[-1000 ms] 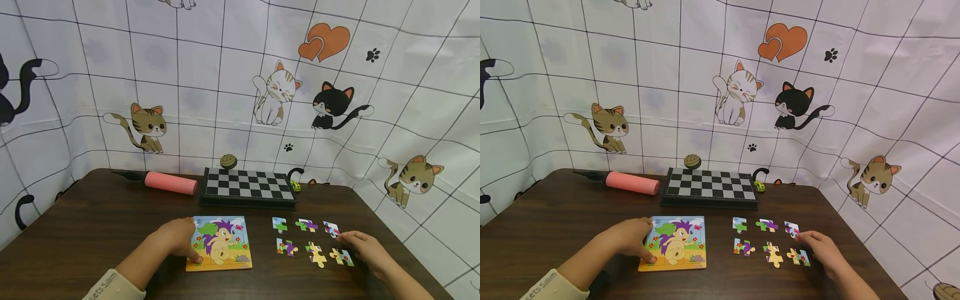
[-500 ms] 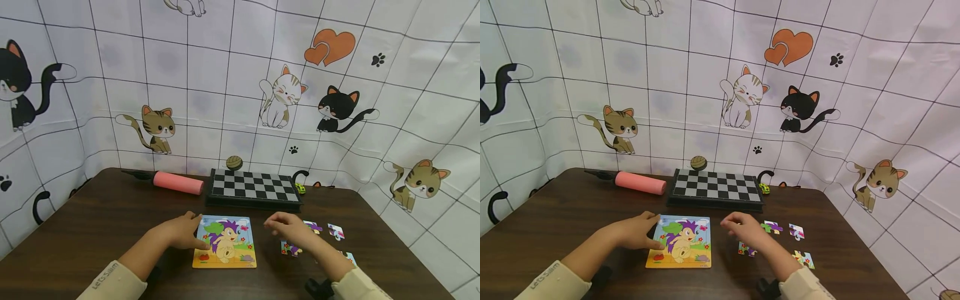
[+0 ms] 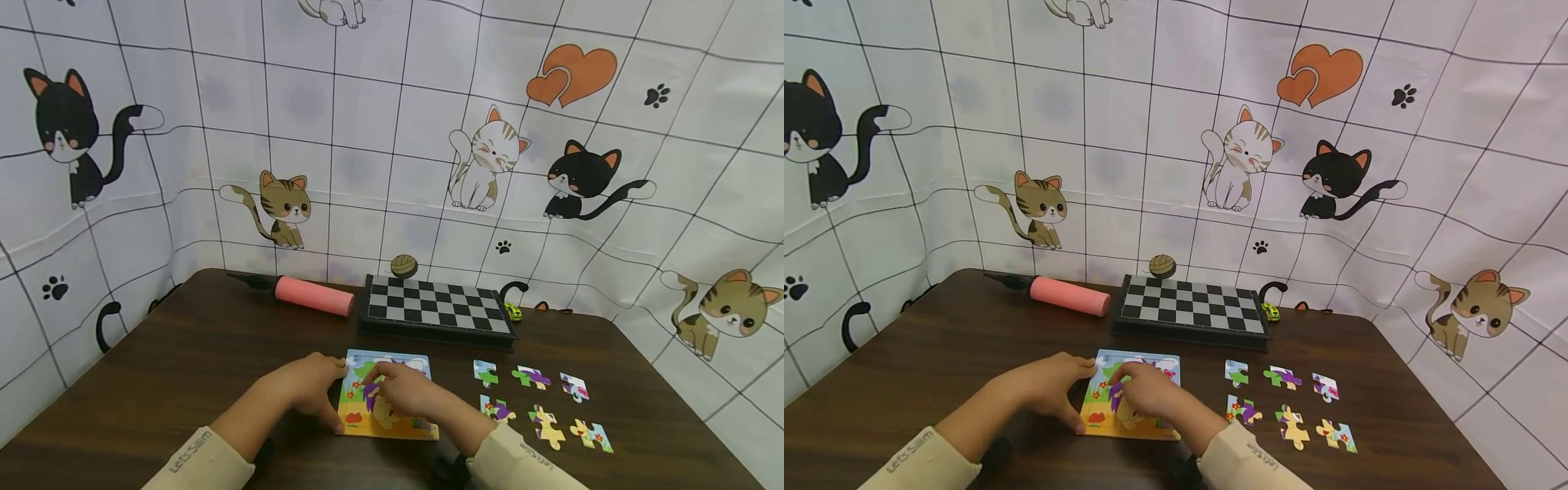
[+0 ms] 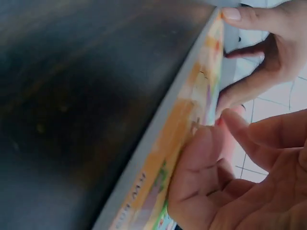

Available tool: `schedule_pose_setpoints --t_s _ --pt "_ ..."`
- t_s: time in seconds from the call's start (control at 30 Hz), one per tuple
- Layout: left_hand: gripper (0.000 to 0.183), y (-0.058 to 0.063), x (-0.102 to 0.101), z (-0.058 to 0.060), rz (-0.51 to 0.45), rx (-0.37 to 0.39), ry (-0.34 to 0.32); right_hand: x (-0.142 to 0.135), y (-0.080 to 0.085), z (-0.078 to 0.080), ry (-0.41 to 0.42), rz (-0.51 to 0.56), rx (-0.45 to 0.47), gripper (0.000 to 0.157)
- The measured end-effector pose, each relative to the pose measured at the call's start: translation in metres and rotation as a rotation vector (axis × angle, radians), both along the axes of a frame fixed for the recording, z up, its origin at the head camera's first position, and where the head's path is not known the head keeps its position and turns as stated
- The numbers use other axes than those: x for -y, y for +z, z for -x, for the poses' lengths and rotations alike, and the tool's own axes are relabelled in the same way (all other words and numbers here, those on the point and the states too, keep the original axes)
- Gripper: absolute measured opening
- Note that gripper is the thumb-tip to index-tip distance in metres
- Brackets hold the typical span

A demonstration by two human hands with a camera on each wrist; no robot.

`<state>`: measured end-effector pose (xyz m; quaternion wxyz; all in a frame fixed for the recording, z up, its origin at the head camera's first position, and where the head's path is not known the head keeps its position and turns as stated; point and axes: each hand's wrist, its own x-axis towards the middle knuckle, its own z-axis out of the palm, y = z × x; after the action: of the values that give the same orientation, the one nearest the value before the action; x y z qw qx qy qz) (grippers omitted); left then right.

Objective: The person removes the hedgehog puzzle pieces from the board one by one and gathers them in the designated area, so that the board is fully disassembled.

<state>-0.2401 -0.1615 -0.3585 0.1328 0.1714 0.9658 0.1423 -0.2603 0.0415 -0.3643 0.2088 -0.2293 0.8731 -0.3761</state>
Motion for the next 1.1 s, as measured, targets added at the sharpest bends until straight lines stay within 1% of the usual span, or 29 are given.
schedule_pose_setpoints --t_s 0.07,0.13,0.23,0.3,0.5,0.63,0.8,0.97,1.1 --pt "0.088 0.002 -0.002 0.0 0.016 -0.01 0.002 0.001 0.001 -0.001 0.054 -0.072 -0.072 0.031" --pt "0.088 0.004 -0.004 -0.002 0.021 -0.014 0.003 0.002 0.003 -0.002 0.076 -0.122 -0.118 0.032" --pt "0.088 0.006 -0.007 -0.002 0.021 -0.022 -0.001 0.002 0.005 -0.003 0.048 -0.157 -0.117 0.029" --pt "0.089 0.006 -0.007 -0.003 0.027 -0.028 -0.001 0.003 0.005 -0.004 0.026 -0.151 -0.099 0.026" --pt "0.089 0.007 -0.005 -0.003 0.028 -0.032 -0.003 0.007 0.007 -0.004 -0.006 -0.08 -0.033 0.018" --pt "0.089 0.007 -0.005 -0.003 0.023 -0.027 -0.006 0.006 0.006 -0.003 0.012 -0.012 0.006 0.014" --pt "0.09 0.009 -0.005 -0.003 0.019 -0.017 -0.007 0.002 0.006 -0.003 0.016 0.103 0.099 0.012" --pt "0.09 0.008 -0.006 -0.002 0.034 0.003 0.007 -0.001 0.005 0.0 -0.016 0.181 0.17 0.011" --pt "0.09 0.007 -0.007 -0.001 0.054 0.003 0.008 -0.008 0.006 0.003 -0.076 0.262 0.251 0.013"
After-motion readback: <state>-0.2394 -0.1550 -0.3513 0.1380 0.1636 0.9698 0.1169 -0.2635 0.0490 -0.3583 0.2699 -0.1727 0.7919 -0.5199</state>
